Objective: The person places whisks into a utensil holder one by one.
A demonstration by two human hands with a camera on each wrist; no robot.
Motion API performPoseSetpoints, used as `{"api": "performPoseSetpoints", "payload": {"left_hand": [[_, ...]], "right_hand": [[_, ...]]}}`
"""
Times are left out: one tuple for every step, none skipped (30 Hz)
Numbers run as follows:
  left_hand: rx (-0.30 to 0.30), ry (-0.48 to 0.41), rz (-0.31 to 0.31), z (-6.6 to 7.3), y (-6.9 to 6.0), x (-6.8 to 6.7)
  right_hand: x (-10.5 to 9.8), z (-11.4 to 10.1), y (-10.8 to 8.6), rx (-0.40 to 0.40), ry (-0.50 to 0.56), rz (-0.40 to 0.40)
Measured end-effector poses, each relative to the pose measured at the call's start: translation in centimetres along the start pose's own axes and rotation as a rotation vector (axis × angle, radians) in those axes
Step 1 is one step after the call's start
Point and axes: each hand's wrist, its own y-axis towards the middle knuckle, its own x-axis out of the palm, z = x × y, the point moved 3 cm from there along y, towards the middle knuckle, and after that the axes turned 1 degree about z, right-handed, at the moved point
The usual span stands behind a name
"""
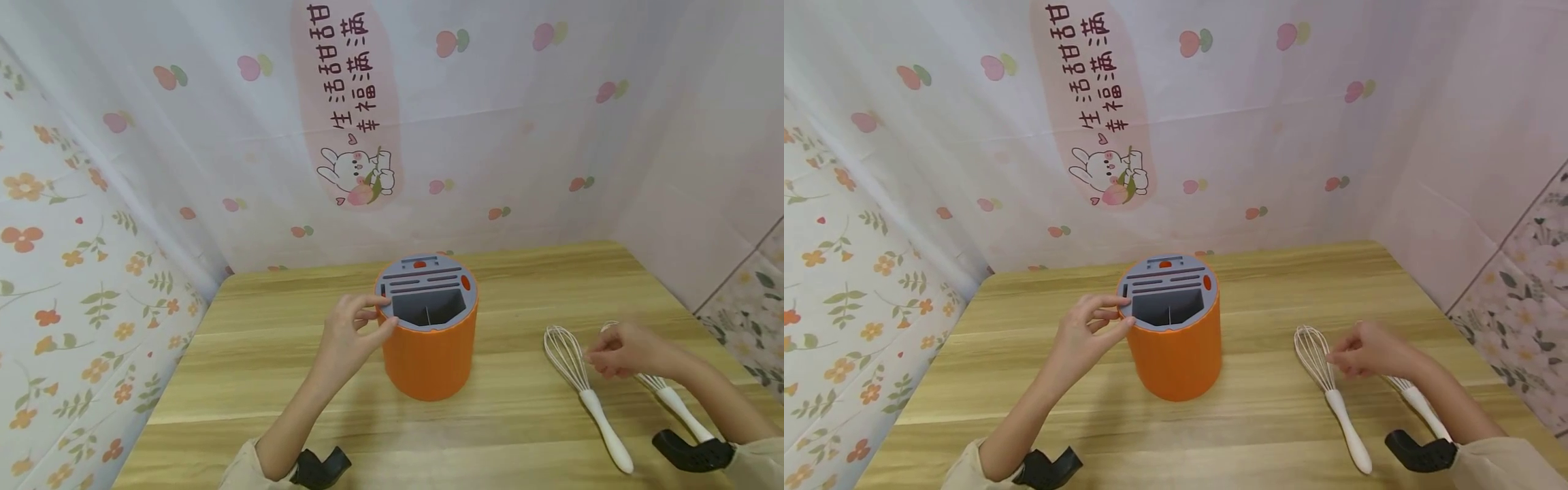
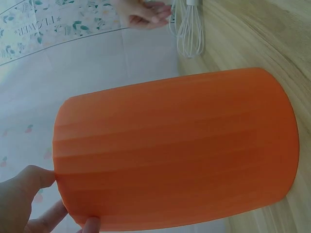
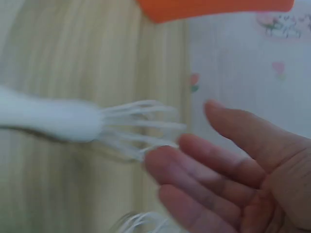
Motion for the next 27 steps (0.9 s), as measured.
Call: {"api": "performPoseSetpoints", "payload": {"left_hand": [[-0.002,-0.002,0.001,0.0,0.0,0.0],[-0.002,-0.003,0.001,-0.1,0.0,0.0],[-0.002,-0.003,0.003,-0.1,0.0,0.0],[-0.003,0.0,0.003,-0.1,0.0,-0.1],[-0.003,0.003,0.003,-0.1,0.0,-0.1],[-0.001,0.007,0.003,-0.1,0.0,-0.1],[-0.001,0.009,0.003,-0.1,0.0,-0.1],[-0.001,0.012,0.005,-0.1,0.0,-0.1],[-0.002,0.012,0.007,0.0,0.0,-0.1],[-0.005,0.011,0.007,0.0,0.0,-0.1],[-0.007,0.011,0.007,0.0,0.0,-0.1],[-0.006,0.01,0.005,-0.1,0.0,0.0],[-0.011,0.008,0.006,-0.1,0.0,0.0],[-0.013,0.006,0.006,-0.1,0.0,0.0],[-0.015,0.003,0.005,-0.1,0.0,0.0],[-0.017,0.002,0.005,-0.1,0.0,0.0],[-0.017,0.002,0.005,-0.1,0.0,0.0],[-0.018,0.0,0.006,-0.1,0.0,0.0],[-0.022,-0.003,0.008,0.0,0.0,0.0],[-0.02,-0.003,0.007,0.0,0.0,0.0],[-0.017,-0.004,0.007,0.0,0.0,0.0],[-0.016,-0.003,0.006,0.0,0.0,0.0],[-0.014,-0.005,0.004,0.0,0.0,0.0],[-0.014,-0.006,0.002,-0.1,0.0,0.0],[-0.017,-0.01,0.001,-0.1,0.0,0.0],[-0.017,-0.011,-0.001,-0.2,0.0,0.0],[-0.024,-0.014,-0.002,0.2,0.0,-0.1]], "right_hand": [[0.2,0.6,-0.2,0.005,0.019,-0.034],[0.5,1.1,-0.5,0.006,0.037,-0.065],[0.8,1.6,-0.7,-0.003,0.05,-0.097],[1.1,2.0,-0.9,-0.002,0.081,-0.131],[1.4,2.3,-1.0,0.006,0.109,-0.156],[1.7,2.5,-1.2,0.006,0.123,-0.172],[1.9,2.7,-1.3,0.004,0.137,-0.185],[2.2,2.8,-1.4,0.002,0.149,-0.197],[2.4,2.9,-1.4,-0.004,0.155,-0.206],[2.6,3.0,-1.5,0.0,0.156,-0.207],[2.7,3.1,-1.5,-0.003,0.148,-0.202],[2.9,3.2,-1.6,-0.001,0.143,-0.199],[3.0,3.3,-1.6,0.004,0.144,-0.199],[3.2,3.4,-1.6,0.007,0.14,-0.197],[3.3,3.5,-1.6,0.01,0.132,-0.192],[3.4,3.7,-1.6,0.018,0.127,-0.186],[3.5,3.9,-1.6,0.027,0.127,-0.182],[3.6,4.1,-1.5,0.031,0.129,-0.18],[3.7,4.2,-1.5,0.033,0.132,-0.182],[3.8,4.4,-1.5,0.031,0.138,-0.185],[3.9,4.5,-1.4,0.026,0.15,-0.191],[3.9,4.6,-1.4,0.021,0.163,-0.197],[4.0,4.7,-1.4,0.015,0.175,-0.204],[4.0,4.8,-1.4,0.011,0.181,-0.207],[4.0,4.8,-1.3,0.016,0.177,-0.201],[4.0,4.9,-1.3,0.021,0.17,-0.193],[4.0,4.9,-1.2,0.03,0.159,-0.182]]}}
